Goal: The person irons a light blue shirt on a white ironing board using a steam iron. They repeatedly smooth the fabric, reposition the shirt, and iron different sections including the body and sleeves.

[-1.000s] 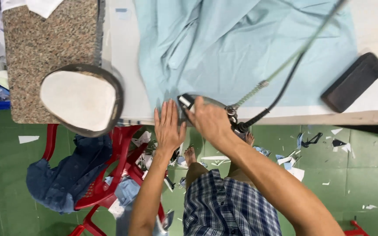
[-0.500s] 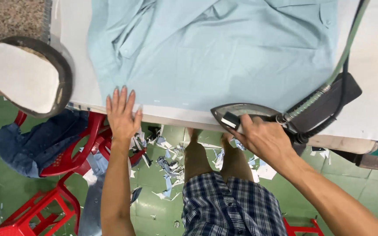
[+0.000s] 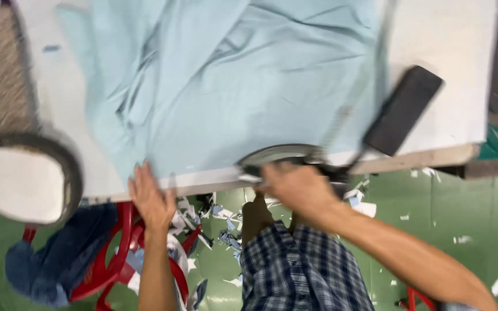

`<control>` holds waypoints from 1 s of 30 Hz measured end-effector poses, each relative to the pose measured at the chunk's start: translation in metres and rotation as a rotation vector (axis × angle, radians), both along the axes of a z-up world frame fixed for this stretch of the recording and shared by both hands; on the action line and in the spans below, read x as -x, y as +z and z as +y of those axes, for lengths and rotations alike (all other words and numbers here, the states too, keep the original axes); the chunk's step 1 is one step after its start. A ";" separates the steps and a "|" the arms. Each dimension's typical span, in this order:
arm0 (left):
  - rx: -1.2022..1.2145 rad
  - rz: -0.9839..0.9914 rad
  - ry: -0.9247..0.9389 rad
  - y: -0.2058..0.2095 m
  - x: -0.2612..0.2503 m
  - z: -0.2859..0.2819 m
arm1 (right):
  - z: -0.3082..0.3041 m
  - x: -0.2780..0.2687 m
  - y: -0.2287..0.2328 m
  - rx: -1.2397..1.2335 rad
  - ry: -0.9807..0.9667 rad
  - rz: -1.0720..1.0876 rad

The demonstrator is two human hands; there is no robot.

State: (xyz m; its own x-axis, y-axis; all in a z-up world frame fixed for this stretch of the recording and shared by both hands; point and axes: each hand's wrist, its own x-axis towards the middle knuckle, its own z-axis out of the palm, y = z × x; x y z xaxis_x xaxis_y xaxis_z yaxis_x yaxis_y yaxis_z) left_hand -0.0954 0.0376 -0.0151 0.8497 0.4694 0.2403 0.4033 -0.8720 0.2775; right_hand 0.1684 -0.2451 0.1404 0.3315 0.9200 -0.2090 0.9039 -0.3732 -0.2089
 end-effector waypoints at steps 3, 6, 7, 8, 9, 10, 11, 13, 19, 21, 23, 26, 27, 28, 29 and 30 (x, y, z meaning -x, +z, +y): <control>0.177 0.025 -0.029 0.006 0.006 0.001 | 0.039 0.040 -0.028 -0.095 0.128 0.032; 0.254 0.056 -0.001 0.015 0.005 -0.003 | 0.085 0.074 -0.039 -0.192 0.030 0.105; 0.257 0.056 -0.013 0.014 0.004 -0.003 | 0.094 0.077 -0.041 -0.190 0.019 0.102; 0.256 0.052 -0.006 0.014 0.005 -0.004 | 0.102 0.081 -0.042 -0.194 0.045 0.123; 0.255 0.048 0.001 0.014 0.006 -0.004 | 0.112 0.085 -0.044 -0.198 0.071 0.144; 0.254 0.046 0.005 0.015 0.005 -0.004 | 0.114 0.083 -0.045 -0.198 0.076 0.143; 0.258 0.047 0.005 0.017 0.005 -0.004 | 0.117 0.080 -0.046 -0.117 0.107 0.202; 0.260 0.047 0.016 0.017 0.004 -0.002 | 0.118 0.070 -0.039 -0.037 0.149 0.261; 0.243 0.059 0.023 0.016 0.004 -0.001 | 0.078 0.037 -0.035 0.050 0.157 0.256; 0.239 0.076 0.025 0.017 0.005 -0.003 | 0.057 0.021 -0.028 0.054 0.165 0.134; 0.219 0.071 0.030 0.008 0.007 -0.002 | 0.035 -0.001 -0.025 0.091 0.165 0.101; 0.182 0.055 0.013 0.001 0.010 0.004 | 0.015 -0.029 -0.013 0.159 0.130 0.078; 0.173 0.042 -0.006 -0.002 0.010 0.005 | 0.008 -0.039 -0.007 0.198 0.098 0.087; 0.171 0.045 0.000 -0.002 0.010 0.005 | 0.003 -0.042 -0.007 0.195 0.104 0.090; 0.176 0.019 0.000 -0.001 0.010 0.004 | -0.003 -0.047 -0.007 0.226 0.088 0.101; 0.182 -0.011 -0.004 -0.002 0.007 0.003 | -0.010 -0.052 -0.005 0.258 0.067 0.110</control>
State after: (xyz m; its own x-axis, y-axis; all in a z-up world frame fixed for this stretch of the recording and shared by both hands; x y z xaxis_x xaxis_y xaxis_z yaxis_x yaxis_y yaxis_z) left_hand -0.1027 0.0408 -0.0166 0.8496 0.5023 0.1609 0.3957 -0.8087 0.4352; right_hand 0.2201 -0.2546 0.1349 0.2338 0.8508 -0.4706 0.9058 -0.3665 -0.2125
